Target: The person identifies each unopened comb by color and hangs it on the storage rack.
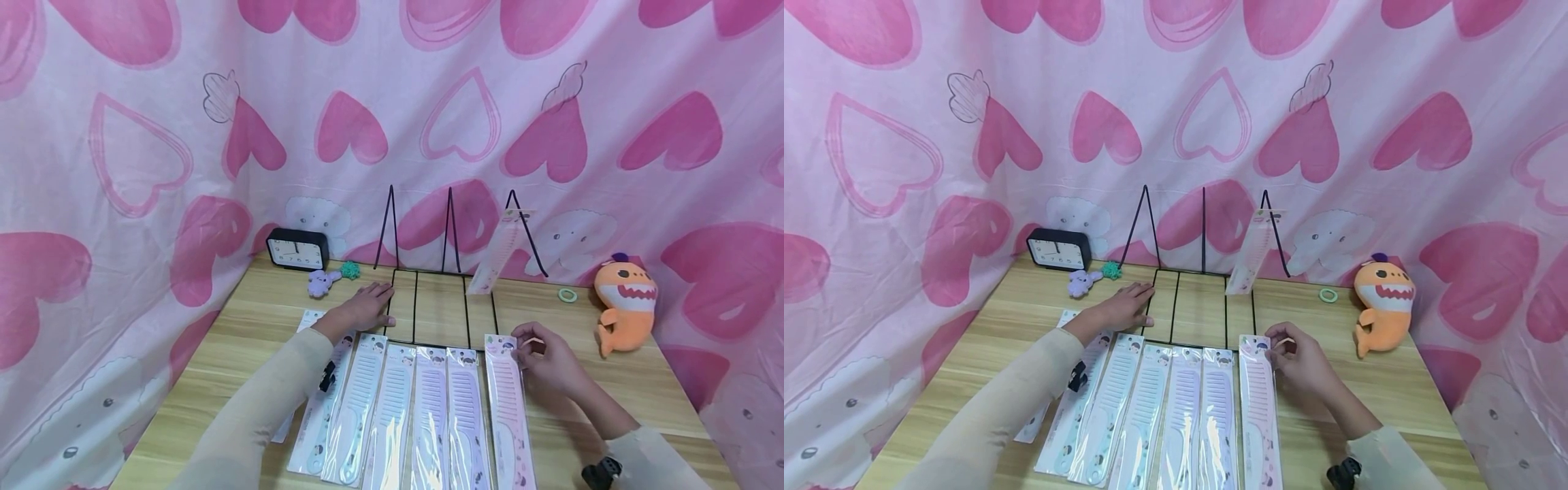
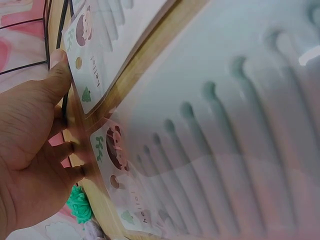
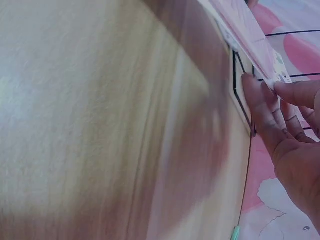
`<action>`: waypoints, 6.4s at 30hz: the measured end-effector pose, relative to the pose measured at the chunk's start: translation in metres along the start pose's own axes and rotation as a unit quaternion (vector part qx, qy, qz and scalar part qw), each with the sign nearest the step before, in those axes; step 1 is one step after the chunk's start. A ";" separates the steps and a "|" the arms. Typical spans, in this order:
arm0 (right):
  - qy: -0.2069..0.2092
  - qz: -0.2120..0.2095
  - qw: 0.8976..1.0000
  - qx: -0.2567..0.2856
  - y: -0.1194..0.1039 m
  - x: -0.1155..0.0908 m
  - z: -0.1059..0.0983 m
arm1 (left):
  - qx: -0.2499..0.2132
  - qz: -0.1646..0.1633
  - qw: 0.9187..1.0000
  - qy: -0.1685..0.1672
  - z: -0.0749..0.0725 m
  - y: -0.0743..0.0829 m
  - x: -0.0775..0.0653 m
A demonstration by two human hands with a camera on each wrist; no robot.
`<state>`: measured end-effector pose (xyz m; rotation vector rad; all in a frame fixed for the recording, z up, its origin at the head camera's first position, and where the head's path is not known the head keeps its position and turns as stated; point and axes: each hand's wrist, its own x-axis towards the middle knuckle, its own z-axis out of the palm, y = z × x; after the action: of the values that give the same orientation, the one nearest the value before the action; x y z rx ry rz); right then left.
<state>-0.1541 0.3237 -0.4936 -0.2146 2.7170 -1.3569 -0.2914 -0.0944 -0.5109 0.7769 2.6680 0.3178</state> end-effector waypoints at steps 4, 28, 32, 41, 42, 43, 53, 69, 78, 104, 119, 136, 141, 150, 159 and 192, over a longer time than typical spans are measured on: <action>0.009 -0.011 0.999 0.032 -0.004 -0.001 -0.005 | 0.001 0.001 1.000 0.000 0.000 0.000 0.000; 0.180 -0.140 0.973 0.023 -0.063 -0.013 -0.041 | -0.011 -0.003 1.000 0.000 0.001 -0.001 -0.001; 0.197 -0.178 0.963 0.047 -0.072 -0.011 -0.043 | -0.004 -0.003 1.000 0.001 0.001 -0.002 -0.001; 0.215 -0.233 0.947 0.054 -0.087 -0.012 -0.046 | 0.004 -0.006 1.000 0.000 0.000 -0.001 0.000; 0.218 -0.237 0.945 0.053 -0.088 -0.012 -0.047 | 0.004 -0.007 1.000 0.000 0.000 -0.001 0.000; 0.219 -0.242 0.943 0.058 -0.090 -0.012 -0.047 | 0.000 -0.009 1.000 0.000 0.000 -0.001 0.000; 0.222 -0.311 0.918 0.110 -0.097 -0.010 -0.051 | -0.007 -0.011 1.000 0.001 0.003 -0.002 0.000; 0.223 -0.340 0.889 0.210 -0.097 -0.002 -0.053 | -0.005 0.001 1.000 0.000 0.005 -0.003 -0.001; 0.222 -0.357 0.882 0.211 -0.097 0.000 -0.056 | -0.006 0.002 1.000 0.001 0.002 -0.001 -0.002; 0.282 -0.280 0.910 0.116 -0.099 0.009 -0.053 | -0.001 -0.001 1.000 0.001 0.002 0.000 0.000; 0.313 -0.236 0.919 0.052 -0.101 0.048 -0.056 | 0.000 -0.005 1.000 -0.001 0.004 -0.002 0.003; 0.323 -0.240 0.915 -0.003 -0.102 0.086 -0.063 | -0.004 -0.006 1.000 0.000 0.003 0.000 0.000; 0.326 -0.258 0.909 -0.005 -0.101 0.094 -0.065 | -0.004 -0.009 1.000 0.001 0.004 -0.001 0.001; 0.334 -0.260 0.906 0.022 -0.101 0.106 -0.065 | -0.004 -0.007 1.000 0.001 0.004 -0.001 0.002; 0.318 -0.241 0.915 0.058 -0.102 0.108 -0.066 | -0.006 -0.010 1.000 0.001 0.004 0.000 0.001; 0.279 -0.227 0.930 0.081 -0.085 0.097 -0.072 | 0.006 0.000 1.000 -0.001 0.002 -0.002 0.003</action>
<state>-0.2537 0.3134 -0.3850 -0.5475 3.1040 -2.0288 -0.2935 -0.0939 -0.5143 0.7805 2.6712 0.3010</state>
